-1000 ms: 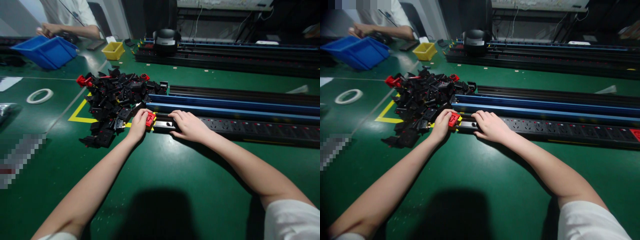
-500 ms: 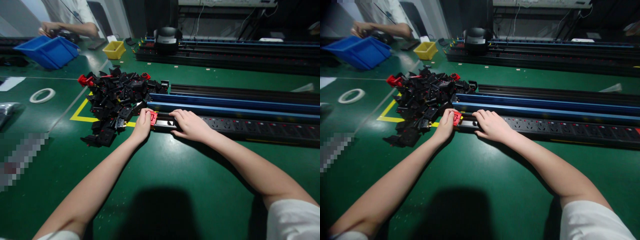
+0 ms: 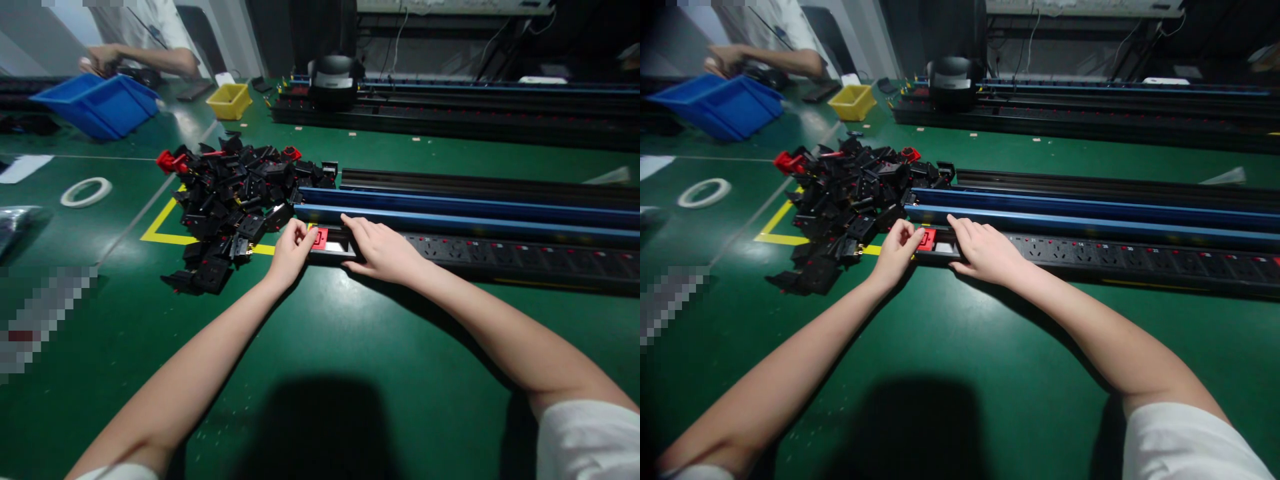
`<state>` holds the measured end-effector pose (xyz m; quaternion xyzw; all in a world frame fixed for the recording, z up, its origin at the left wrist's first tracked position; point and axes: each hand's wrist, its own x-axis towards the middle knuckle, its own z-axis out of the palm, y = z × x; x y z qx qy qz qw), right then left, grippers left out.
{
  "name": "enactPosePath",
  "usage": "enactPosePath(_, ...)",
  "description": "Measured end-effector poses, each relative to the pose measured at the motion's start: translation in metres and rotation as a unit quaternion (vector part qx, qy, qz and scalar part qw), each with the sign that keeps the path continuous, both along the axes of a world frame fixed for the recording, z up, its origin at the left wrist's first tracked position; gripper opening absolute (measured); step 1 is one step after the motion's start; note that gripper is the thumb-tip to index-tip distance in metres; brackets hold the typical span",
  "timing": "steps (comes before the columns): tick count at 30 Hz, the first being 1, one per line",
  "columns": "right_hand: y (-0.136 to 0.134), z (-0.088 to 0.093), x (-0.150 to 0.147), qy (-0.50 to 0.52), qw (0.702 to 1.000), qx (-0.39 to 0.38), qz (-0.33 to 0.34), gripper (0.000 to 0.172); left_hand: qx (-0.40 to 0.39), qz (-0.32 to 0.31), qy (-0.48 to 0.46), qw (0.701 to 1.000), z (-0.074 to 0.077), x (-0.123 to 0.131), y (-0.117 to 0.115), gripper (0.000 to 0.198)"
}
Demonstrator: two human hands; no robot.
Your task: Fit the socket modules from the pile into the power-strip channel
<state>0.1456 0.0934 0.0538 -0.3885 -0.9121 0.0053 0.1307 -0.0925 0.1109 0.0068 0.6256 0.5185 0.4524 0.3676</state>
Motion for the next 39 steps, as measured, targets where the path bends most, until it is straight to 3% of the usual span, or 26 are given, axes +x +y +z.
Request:
enactPosePath(12, 0.0, 0.002, 0.002, 0.054, 0.998, -0.028, 0.018, 0.079, -0.085, -0.048, -0.087, 0.991, 0.009, 0.003, -0.005, 0.035)
enactPosePath(17, 0.002, 0.002, 0.004, 0.083, 0.995, -0.055, 0.023, 0.069, -0.101, -0.064, -0.118, 0.986, 0.008, 0.003, -0.004, 0.04)
enactPosePath(26, 0.004, 0.001, 0.006, 0.091, 0.991, -0.083, 0.047, 0.058, -0.103, -0.058, -0.081, 0.99, 0.0, 0.0, -0.002, 0.036)
enactPosePath(33, 0.001, 0.003, 0.005, 0.016, 0.997, -0.023, 0.075, 0.043, -0.104, -0.06, -0.074, 0.99, -0.003, -0.001, -0.002, 0.034)
enactPosePath(39, -0.002, 0.002, 0.003, -0.03, 0.996, 0.028, 0.076, 0.052, -0.096, -0.058, -0.08, 0.991, -0.003, -0.001, -0.002, 0.033)
